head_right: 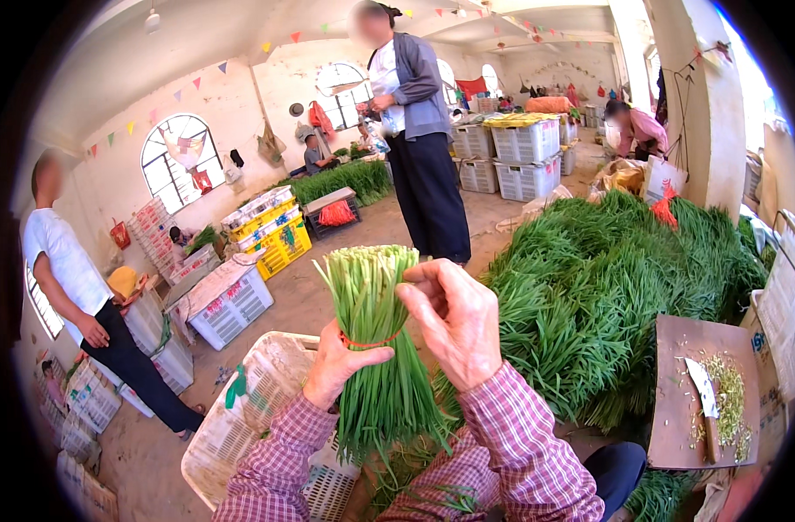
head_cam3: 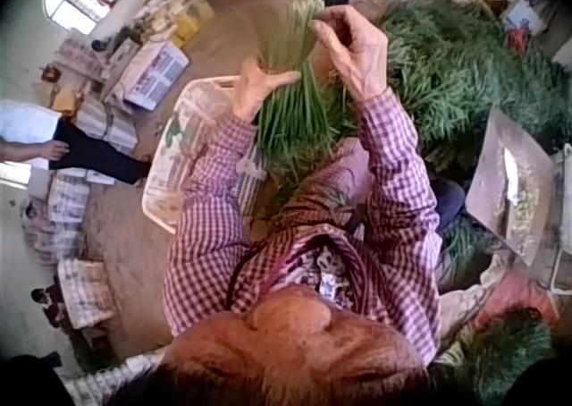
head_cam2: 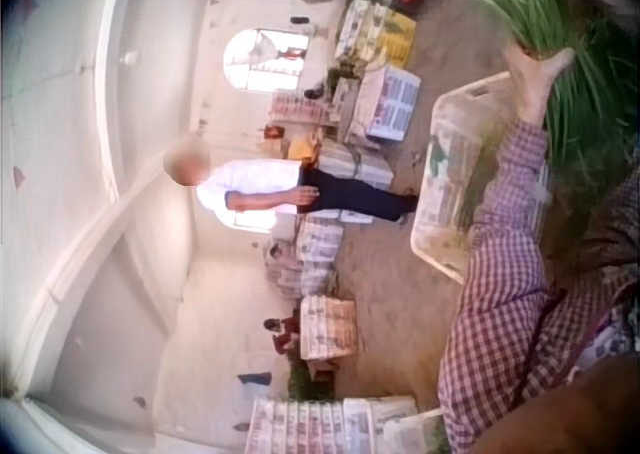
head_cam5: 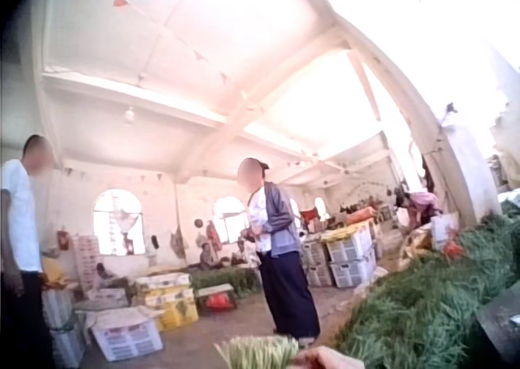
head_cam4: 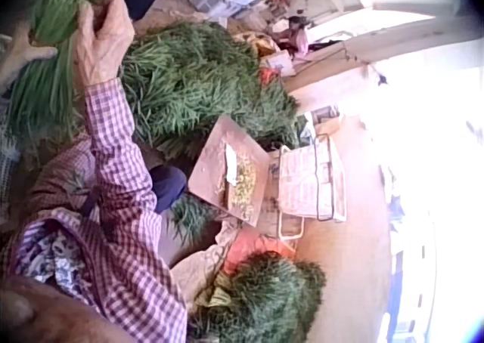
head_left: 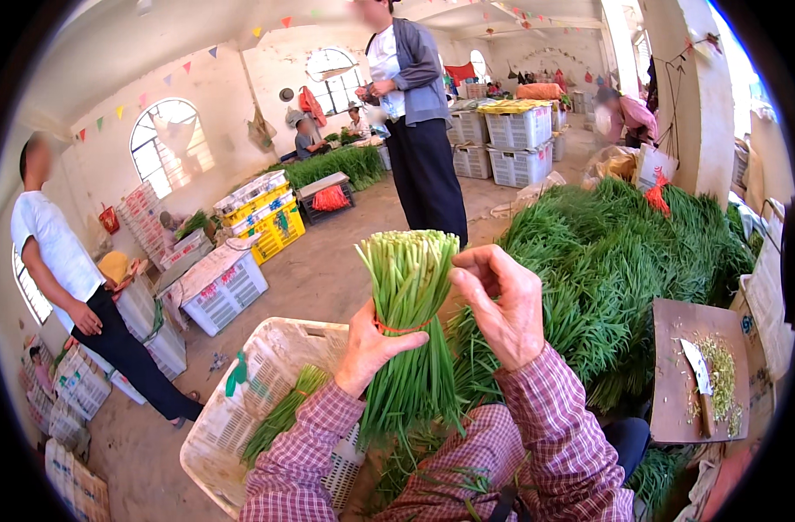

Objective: The person sorts bundles of green leafy vegetables by hand, ties them with red bands, and cuts the ends using a knife on a wooden board.

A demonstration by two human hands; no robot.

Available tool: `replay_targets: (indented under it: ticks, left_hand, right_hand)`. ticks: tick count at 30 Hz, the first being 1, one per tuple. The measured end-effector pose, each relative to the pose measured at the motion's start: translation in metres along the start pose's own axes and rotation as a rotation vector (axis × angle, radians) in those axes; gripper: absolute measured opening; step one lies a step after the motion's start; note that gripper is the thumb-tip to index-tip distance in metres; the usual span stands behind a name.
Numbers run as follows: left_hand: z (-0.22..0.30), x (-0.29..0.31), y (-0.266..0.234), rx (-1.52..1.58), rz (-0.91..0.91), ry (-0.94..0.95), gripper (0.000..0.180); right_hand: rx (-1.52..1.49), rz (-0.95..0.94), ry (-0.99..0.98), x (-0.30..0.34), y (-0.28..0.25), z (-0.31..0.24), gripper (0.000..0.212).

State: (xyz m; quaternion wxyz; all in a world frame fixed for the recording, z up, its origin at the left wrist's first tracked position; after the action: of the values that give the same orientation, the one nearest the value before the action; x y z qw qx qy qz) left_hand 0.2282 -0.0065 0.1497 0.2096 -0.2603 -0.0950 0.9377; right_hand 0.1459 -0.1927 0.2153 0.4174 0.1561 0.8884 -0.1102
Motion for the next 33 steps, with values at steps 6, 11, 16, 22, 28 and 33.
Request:
replay_targets:
  ticks: [6, 11, 16, 22, 28, 33]
  left_hand:
    - [-0.013, 0.006, 0.013, -0.074, -0.027, 0.001, 0.067]
    - [-0.021, 0.012, 0.015, 0.021, -0.180, -0.031, 0.069]
    - [-0.022, 0.018, 0.012, 0.094, -0.312, -0.240, 0.067]
    - [-0.025, 0.033, 0.011, 0.062, -0.353, -0.323, 0.063]
    - [-0.044, 0.041, 0.024, -0.119, -0.366, -0.171, 0.066]
    - [-0.055, 0.048, 0.008, -0.280, -0.189, -0.089, 0.068]
  right_hand:
    - [0.231, 0.012, 0.035, -0.002, 0.007, 0.023, 0.017]
    - [-0.122, 0.243, 0.150, -0.020, -0.034, 0.049, 0.017]
    - [0.201, -0.110, -0.117, 0.003, -0.019, 0.039, 0.059]
    - [0.126, -0.179, 0.069, 0.029, 0.020, 0.070, 0.032]
    - [0.048, 0.127, 0.382, 0.017, -0.023, 0.132, 0.014]
    - [0.432, -0.044, -0.071, 0.039, 0.005, 0.038, 0.017]
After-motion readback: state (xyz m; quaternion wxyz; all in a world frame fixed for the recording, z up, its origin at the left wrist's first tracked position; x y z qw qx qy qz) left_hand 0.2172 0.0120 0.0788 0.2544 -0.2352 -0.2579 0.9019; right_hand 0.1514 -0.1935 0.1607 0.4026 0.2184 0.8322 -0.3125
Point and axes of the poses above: each hand's wrist, its own x-axis away from the middle knuckle, its own y-axis out of the palm, z = x × y, the point moved 5 cm from there along -x, towards the middle knuckle, and after that the axes turned 5 degrees about -z, right-handed, at the moved point
